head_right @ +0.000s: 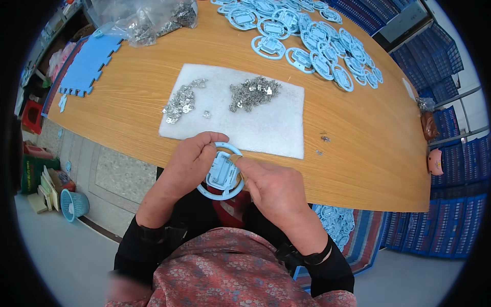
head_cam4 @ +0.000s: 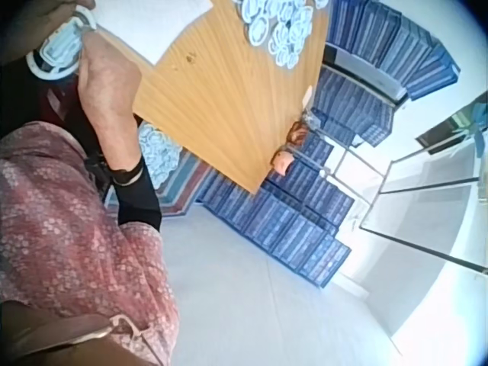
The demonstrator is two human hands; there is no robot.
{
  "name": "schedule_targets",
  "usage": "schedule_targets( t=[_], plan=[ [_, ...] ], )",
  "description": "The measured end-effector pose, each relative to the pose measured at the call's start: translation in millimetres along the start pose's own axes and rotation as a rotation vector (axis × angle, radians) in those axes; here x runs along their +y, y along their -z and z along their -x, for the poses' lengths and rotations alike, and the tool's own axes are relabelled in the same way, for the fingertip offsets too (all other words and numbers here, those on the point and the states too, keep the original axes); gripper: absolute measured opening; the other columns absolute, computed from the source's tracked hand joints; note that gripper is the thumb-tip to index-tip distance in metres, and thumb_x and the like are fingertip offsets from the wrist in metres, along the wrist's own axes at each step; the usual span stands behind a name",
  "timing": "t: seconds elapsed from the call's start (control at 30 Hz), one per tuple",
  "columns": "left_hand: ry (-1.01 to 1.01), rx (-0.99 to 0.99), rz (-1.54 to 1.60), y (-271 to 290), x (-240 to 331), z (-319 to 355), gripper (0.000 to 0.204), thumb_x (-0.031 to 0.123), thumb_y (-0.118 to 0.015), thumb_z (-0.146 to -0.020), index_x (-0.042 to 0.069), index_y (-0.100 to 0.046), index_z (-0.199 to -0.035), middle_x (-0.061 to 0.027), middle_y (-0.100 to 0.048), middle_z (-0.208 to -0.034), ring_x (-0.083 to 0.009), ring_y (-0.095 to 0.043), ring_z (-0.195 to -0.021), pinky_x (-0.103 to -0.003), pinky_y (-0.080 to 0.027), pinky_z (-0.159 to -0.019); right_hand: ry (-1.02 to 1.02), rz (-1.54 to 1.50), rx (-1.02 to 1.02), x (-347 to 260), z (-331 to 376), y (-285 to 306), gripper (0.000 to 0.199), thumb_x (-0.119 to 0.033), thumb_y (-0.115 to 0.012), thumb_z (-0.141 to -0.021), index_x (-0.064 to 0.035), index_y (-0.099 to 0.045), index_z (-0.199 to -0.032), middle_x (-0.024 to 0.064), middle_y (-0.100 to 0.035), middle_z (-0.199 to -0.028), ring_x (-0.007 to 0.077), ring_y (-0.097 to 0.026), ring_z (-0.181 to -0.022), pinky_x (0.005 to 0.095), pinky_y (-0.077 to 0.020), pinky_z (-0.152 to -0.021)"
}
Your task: The person assembles light blue plastic circular components by inserting small metal pins into them using a small metal tool. They pick up a plastic part, insert a pin, and place the finished unit on the table, repeating this process continuously.
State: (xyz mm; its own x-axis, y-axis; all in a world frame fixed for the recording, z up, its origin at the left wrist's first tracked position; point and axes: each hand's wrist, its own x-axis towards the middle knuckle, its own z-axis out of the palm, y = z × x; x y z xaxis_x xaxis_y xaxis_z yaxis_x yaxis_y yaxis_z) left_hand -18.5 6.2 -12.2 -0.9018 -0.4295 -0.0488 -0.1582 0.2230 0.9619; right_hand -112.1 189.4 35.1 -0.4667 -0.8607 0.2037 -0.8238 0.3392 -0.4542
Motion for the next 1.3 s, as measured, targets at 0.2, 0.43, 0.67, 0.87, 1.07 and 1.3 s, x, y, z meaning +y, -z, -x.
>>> schedule_targets(
  t=[0.2,0.43,0.67,0.87,1.07,1.3],
  plan=[
    [-0.029,0.021,-0.034,2.2,2.5,1.8,0.031,0.010,-0.046,-0.099,-0.004,-0.067,-0.116,-0.0143,-0.068,-0.079,-0.0154,-0.064,-0.071,-0.032,-0.051,-0.066,0.010,0.188,-0.044,-6.0,-4.4,0.8,0.034,-0.011,-0.069,-0.084,-0.0183,-0.070,-0.117,0.0066,-0.065,-0.074,0.0290,-0.067,-0.068,0.0410,-0.0509,-0.055],
    [-0.077,0.033,-0.105,0.6,-2.7,-1.0,0.031,0.011,-0.046,-0.098,-0.003,-0.067,-0.116,-0.0166,-0.068,-0.078,-0.0194,-0.066,-0.070,-0.034,-0.052,-0.066,0.139,0.418,-0.055,-16.5,-10.8,5.8,0.038,-0.012,-0.069,-0.076,-0.0172,-0.071,-0.113,0.0040,-0.056,-0.071,0.0250,-0.064,-0.064,0.0384,-0.0497,-0.053],
    [-0.051,0.047,-0.084,0.2,-1.7,-0.5,0.031,0.011,-0.046,-0.098,-0.004,-0.067,-0.116,-0.0189,-0.069,-0.080,-0.0222,-0.068,-0.071,-0.035,-0.053,-0.068,0.226,0.377,-0.154,-7.0,-23.0,21.5,0.039,-0.013,-0.070,-0.074,-0.0171,-0.070,-0.113,0.0035,-0.057,-0.074,0.0227,-0.065,-0.068,0.0367,-0.0506,-0.055],
    [-0.050,0.043,-0.075,-0.4,-3.1,-2.5,0.032,0.011,-0.046,-0.098,-0.005,-0.066,-0.116,-0.0202,-0.070,-0.081,-0.0246,-0.070,-0.073,-0.036,-0.054,-0.068,0.204,0.352,-0.101,-1.5,-20.3,17.4,0.042,-0.012,-0.070,-0.074,-0.0186,-0.072,-0.115,0.0025,-0.058,-0.074,0.0224,-0.065,-0.066,0.0355,-0.0509,-0.054],
    [-0.053,0.039,-0.088,1.6,-1.4,-2.2,0.031,0.010,-0.046,-0.098,-0.005,-0.066,-0.115,-0.0196,-0.069,-0.078,-0.0234,-0.069,-0.071,-0.035,-0.054,-0.067,0.188,0.372,-0.166,0.6,-20.2,14.6,0.042,-0.012,-0.070,-0.075,-0.0186,-0.072,-0.116,0.0025,-0.056,-0.072,0.0206,-0.064,-0.064,0.0349,-0.0495,-0.051],
    [-0.091,0.044,-0.080,0.8,-3.0,-0.3,0.029,0.009,-0.047,-0.098,-0.005,-0.066,-0.115,-0.0191,-0.067,-0.073,-0.0231,-0.066,-0.065,-0.036,-0.051,-0.062,0.365,0.569,-0.153,-11.2,-25.4,17.0,0.032,-0.015,-0.066,-0.075,-0.0118,-0.070,-0.106,0.0028,-0.054,-0.071,0.0185,-0.060,-0.064,0.0323,-0.0461,-0.050]
  ],
)
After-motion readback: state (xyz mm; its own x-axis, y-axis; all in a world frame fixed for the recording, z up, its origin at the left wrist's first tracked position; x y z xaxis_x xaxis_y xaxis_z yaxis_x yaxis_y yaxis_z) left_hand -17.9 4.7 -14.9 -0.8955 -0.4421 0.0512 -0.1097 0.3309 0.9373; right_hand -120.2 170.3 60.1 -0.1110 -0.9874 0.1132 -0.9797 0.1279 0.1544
